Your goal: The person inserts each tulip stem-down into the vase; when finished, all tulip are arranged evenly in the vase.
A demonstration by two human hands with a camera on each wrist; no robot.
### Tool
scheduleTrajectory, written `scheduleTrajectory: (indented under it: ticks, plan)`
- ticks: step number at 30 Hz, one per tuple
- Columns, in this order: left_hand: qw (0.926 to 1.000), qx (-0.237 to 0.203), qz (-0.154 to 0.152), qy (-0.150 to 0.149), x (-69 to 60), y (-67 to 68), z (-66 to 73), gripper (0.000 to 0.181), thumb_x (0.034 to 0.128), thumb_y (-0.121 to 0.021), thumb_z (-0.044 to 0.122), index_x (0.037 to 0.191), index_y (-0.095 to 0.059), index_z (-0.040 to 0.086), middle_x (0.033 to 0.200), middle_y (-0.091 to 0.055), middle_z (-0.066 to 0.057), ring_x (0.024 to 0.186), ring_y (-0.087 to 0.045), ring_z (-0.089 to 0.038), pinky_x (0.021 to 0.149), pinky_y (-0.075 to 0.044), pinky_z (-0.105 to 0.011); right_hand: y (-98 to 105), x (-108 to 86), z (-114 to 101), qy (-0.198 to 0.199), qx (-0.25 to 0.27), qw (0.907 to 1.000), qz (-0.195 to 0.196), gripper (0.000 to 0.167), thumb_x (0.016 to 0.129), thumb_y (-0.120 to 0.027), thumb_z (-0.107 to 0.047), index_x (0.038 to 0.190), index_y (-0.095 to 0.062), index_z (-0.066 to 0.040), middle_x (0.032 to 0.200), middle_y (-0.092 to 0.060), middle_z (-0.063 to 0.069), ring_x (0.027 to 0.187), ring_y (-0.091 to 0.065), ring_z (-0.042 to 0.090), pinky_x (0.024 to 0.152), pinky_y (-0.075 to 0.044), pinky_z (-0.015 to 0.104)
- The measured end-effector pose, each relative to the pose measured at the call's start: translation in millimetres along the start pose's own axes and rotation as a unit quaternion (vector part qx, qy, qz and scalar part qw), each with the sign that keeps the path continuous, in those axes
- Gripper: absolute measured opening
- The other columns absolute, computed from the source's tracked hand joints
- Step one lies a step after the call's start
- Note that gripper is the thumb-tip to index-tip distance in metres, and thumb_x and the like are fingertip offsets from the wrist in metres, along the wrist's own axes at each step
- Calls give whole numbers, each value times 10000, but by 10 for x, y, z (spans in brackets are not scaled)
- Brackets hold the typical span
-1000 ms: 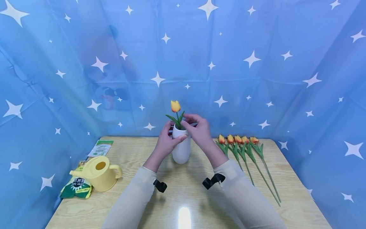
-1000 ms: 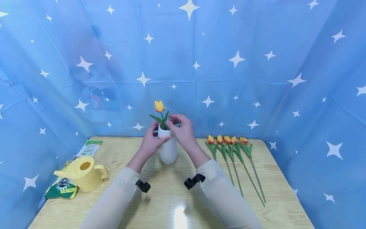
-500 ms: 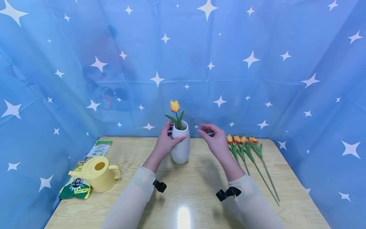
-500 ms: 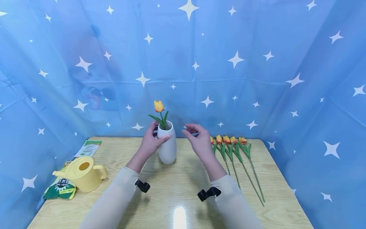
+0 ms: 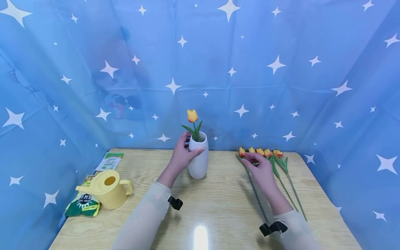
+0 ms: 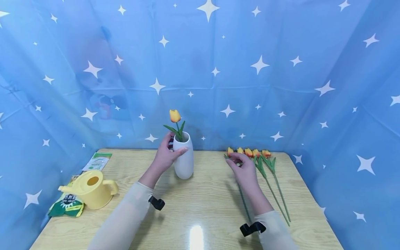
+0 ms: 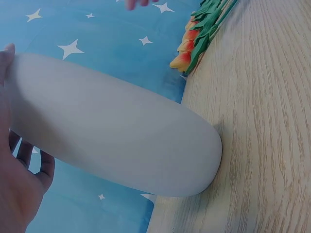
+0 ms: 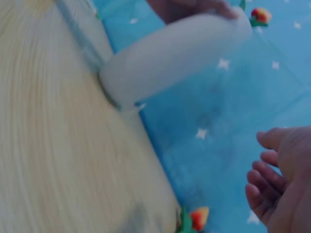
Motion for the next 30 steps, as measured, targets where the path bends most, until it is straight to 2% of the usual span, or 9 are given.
scheduleTrajectory:
  ticks: [5,9,19,30]
  plan:
    - [10000,-1,-9,2,3,2,-9,656,927,-915,443,1413,-547,202,1367,-611,-66,1224,-637,-348,995,-565,-602,111,-44,170,-134,-247,9996,-80,412,1085,-748,-371,1413,-724,-123,1250,-727,99,1093,-635,204,819,-547,257]
    - [10000,6,9,20,-1,7,-8,662,928,-915,442,1425,-546,209,1372,-610,-62,1226,-634,-344,995,-563,-603,132,-61,263,-195,-412,9989,-113,423,1083,-755,-347,1406,-716,-76,1219,-722,125,1093,-644,239,802,-558,261]
    - [10000,2,-8,13,-7,-1,7,661,924,-920,436,1417,-545,206,1361,-611,-64,1214,-635,-337,990,-565,-592,87,-207,471,-590,-867,9925,-632,513,1058,-773,-176,1489,-606,47,1247,-673,208,1069,-664,320,745,-568,299]
    - [10000,57,3,64,-13,0,15,666,928,-915,442,1426,-543,206,1370,-614,-64,1225,-632,-340,999,-561,-599,9,-265,650,-585,-1429,9833,-960,529,1004,-816,-117,1438,-615,109,1156,-691,210,1025,-671,322,823,-564,446]
Point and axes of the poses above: each hand's wrist, its own x-axis towards the middle knuckle, its own y-axis out of the back of the hand, z = x × y, the point moved 4 cm from there along x, towards the middle knuckle
